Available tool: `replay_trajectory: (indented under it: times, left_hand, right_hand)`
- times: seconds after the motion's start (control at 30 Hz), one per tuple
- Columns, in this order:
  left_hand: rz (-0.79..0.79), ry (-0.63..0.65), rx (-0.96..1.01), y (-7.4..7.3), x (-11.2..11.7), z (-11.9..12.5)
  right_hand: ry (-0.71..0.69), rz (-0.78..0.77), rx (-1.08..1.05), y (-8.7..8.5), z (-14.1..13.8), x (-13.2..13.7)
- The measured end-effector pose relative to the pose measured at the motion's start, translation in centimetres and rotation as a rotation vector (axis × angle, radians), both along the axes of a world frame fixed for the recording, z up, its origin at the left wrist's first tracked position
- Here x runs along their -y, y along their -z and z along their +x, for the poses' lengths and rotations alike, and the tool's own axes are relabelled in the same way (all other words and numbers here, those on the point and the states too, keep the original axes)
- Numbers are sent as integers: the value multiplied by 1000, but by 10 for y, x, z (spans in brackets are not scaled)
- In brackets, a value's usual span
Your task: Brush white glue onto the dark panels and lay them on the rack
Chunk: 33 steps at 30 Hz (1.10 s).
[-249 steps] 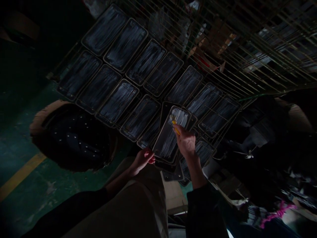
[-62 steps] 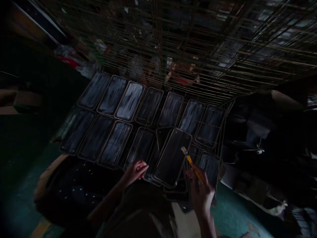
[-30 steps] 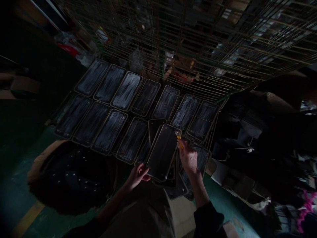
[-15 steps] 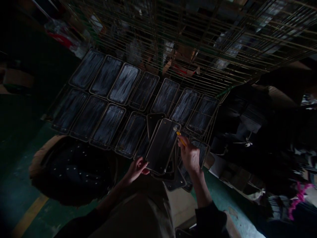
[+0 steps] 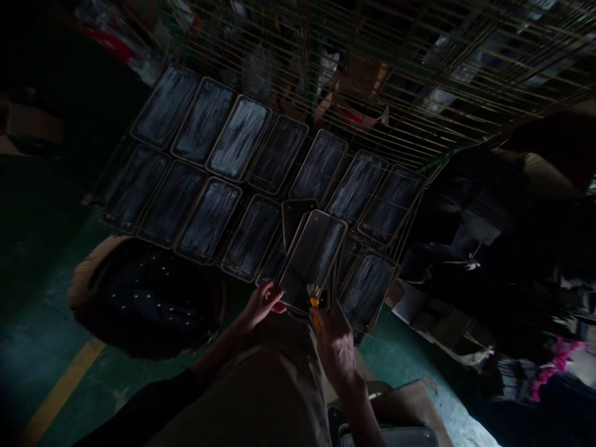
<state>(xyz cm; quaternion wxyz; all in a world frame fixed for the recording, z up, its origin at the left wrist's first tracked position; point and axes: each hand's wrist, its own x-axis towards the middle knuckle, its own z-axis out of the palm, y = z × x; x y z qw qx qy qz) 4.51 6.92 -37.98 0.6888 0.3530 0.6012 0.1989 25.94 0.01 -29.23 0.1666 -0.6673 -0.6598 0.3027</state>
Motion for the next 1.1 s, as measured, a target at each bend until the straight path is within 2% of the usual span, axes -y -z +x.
replay_trajectory:
  times: [0.07, 0.13, 0.2, 0.3, 0.4, 0.5, 0.57, 0.63, 0.73, 0.93, 1.0, 1.1]
  left_hand:
    - [-3, -5, 9, 1, 1, 0]
    - [-13, -10, 24, 1, 2, 0]
    - [-19, -16, 28, -1, 1, 0]
    - [-29, -16, 18, -1, 0, 0]
    - [-23, -11, 10, 4, 2, 0]
    - [-21, -19, 25, 11, 6, -1]
    - [-35, -29, 39, 14, 7, 0]
    - [-41, -24, 36, 13, 6, 0]
    - [-29, -15, 28, 8, 4, 1]
    - [-35, -6, 19, 0, -1, 1]
    - [-49, -9, 28, 0, -1, 0]
    - [-52, -8, 39, 2, -1, 0]
  right_hand:
    - [10, -5, -50, -7, -8, 11]
    - [28, -38, -119, -16, -9, 12]
    - [36, -84, -177, -24, -3, 0]
    - [53, -73, -199, -27, 17, -37]
    - [140, 41, -177, -16, 40, -90]
    - [170, 162, -70, 3, 54, -141]
    - [167, 202, 1, 16, 56, -163]
    - [153, 207, 49, 26, 53, -168]
    - [84, 167, 85, 31, 38, -143]
    - [-95, 90, 43, 18, -6, -42]
    - [-101, 59, -4, 12, -17, -18]
    - [-45, -44, -121, 1, -27, -4]
